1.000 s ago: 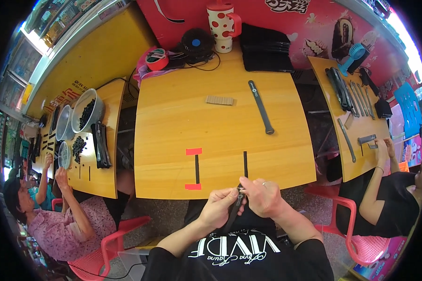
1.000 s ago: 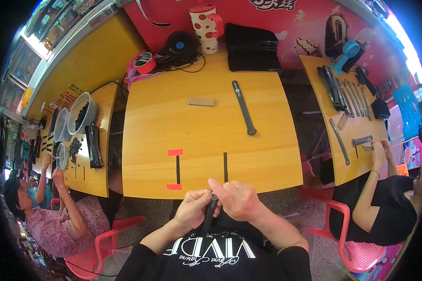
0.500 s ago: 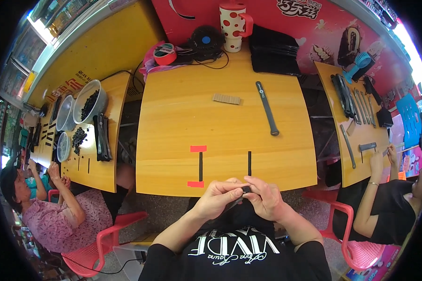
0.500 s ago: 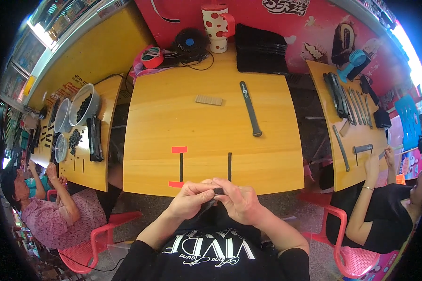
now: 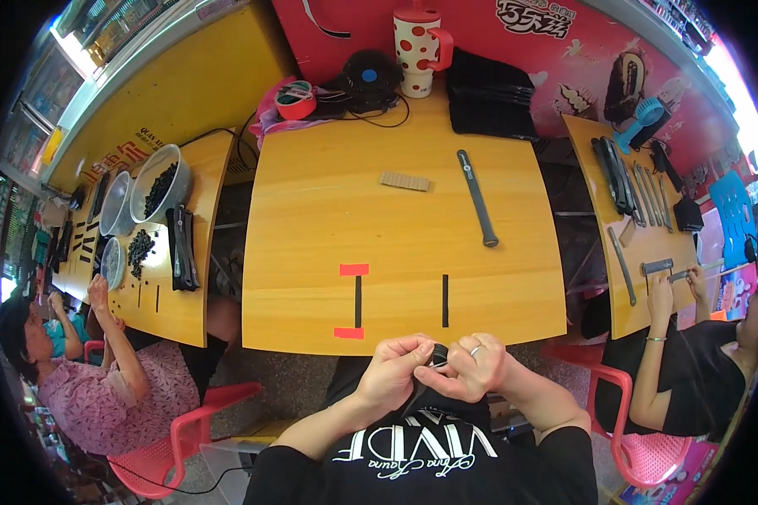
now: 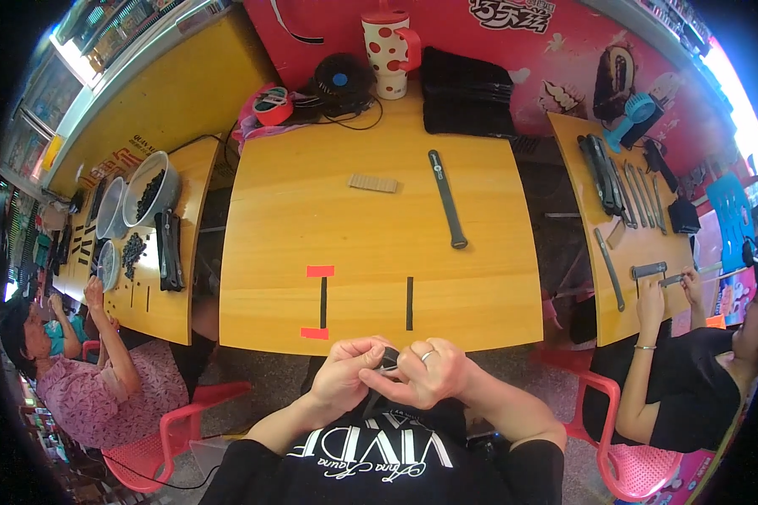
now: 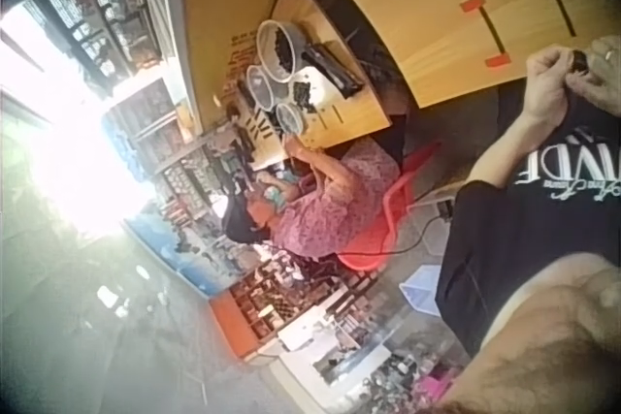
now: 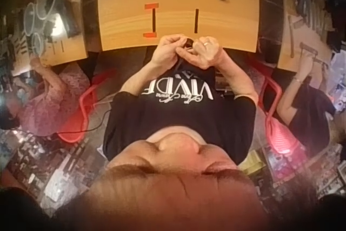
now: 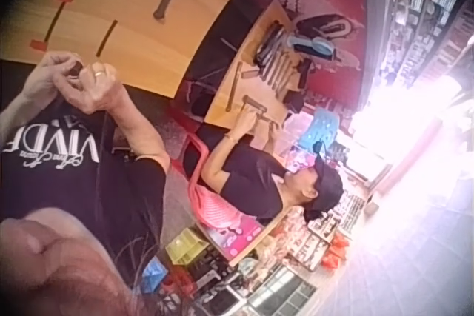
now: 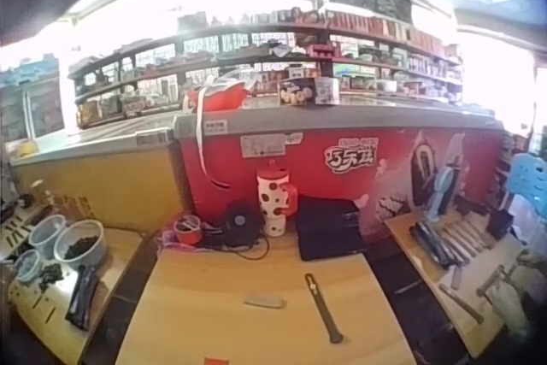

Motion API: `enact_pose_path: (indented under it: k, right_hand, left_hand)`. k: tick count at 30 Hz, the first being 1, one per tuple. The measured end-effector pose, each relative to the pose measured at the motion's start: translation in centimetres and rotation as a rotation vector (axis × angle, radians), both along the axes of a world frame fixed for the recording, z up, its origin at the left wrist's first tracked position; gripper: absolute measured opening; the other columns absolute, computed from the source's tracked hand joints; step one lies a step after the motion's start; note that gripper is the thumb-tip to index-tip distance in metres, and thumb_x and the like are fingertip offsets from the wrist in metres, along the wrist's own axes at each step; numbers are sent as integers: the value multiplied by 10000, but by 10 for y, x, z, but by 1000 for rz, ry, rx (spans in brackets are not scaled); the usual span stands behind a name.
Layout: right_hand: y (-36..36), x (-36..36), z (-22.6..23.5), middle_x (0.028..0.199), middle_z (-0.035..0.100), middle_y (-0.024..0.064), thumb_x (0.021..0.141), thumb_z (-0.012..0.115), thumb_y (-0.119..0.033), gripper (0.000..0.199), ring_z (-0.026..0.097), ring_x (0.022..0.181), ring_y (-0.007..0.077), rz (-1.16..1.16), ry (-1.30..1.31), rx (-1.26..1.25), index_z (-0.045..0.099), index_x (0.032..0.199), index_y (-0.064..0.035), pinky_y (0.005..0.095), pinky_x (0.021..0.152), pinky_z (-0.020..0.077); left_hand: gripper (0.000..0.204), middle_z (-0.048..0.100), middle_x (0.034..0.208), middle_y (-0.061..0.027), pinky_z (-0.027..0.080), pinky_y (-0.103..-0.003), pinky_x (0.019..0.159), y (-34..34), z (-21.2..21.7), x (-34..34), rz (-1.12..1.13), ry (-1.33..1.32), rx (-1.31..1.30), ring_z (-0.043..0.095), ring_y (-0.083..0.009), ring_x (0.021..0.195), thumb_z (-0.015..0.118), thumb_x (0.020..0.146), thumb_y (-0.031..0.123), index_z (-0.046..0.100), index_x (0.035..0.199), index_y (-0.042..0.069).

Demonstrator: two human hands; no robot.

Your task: Assembling small black plastic parts onto grey straps at a workshop table.

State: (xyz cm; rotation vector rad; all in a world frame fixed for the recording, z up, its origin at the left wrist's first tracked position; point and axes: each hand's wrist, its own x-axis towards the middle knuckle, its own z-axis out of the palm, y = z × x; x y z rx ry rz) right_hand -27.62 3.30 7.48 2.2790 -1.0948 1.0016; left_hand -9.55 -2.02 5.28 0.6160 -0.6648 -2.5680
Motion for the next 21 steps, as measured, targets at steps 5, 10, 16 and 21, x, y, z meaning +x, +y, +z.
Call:
enact_pose_path:
  k: [5,10,16,21]
  right_hand:
    - [5,-2,-2,595,411,-11,814,678,-82,358,435,459,119,-34,-106,181,592,1161,-58,255,383,309]
    - [8,3,-9,649,552,67,838,700,-74,349,569,501,216,-36,-407,267,478,1102,-20,325,404,377]
    - [13,-2,-6,619,516,70,841,712,-114,255,540,477,229,-97,-449,289,482,926,-42,328,405,379]
    - [13,-3,-2,610,510,65,827,730,-130,240,542,479,232,-125,-431,327,506,818,-43,334,410,388]
  left_hand:
    - [209,648,911,-31,477,-228,741,-6,19,-8,-39,-91,-2,585,-79,803,534,994,163,645,1002,-15]
    - [233,654,937,-56,488,-255,768,-9,11,-6,-93,-76,-80,602,-116,834,528,996,177,637,1055,-20]
    - [253,661,951,-78,494,-272,792,-10,8,-8,-119,-35,-87,613,-141,856,529,994,186,633,1084,-27]
    - [261,661,960,-76,493,-268,789,-11,6,-7,-122,-36,-82,610,-136,859,545,987,196,632,1088,-27]
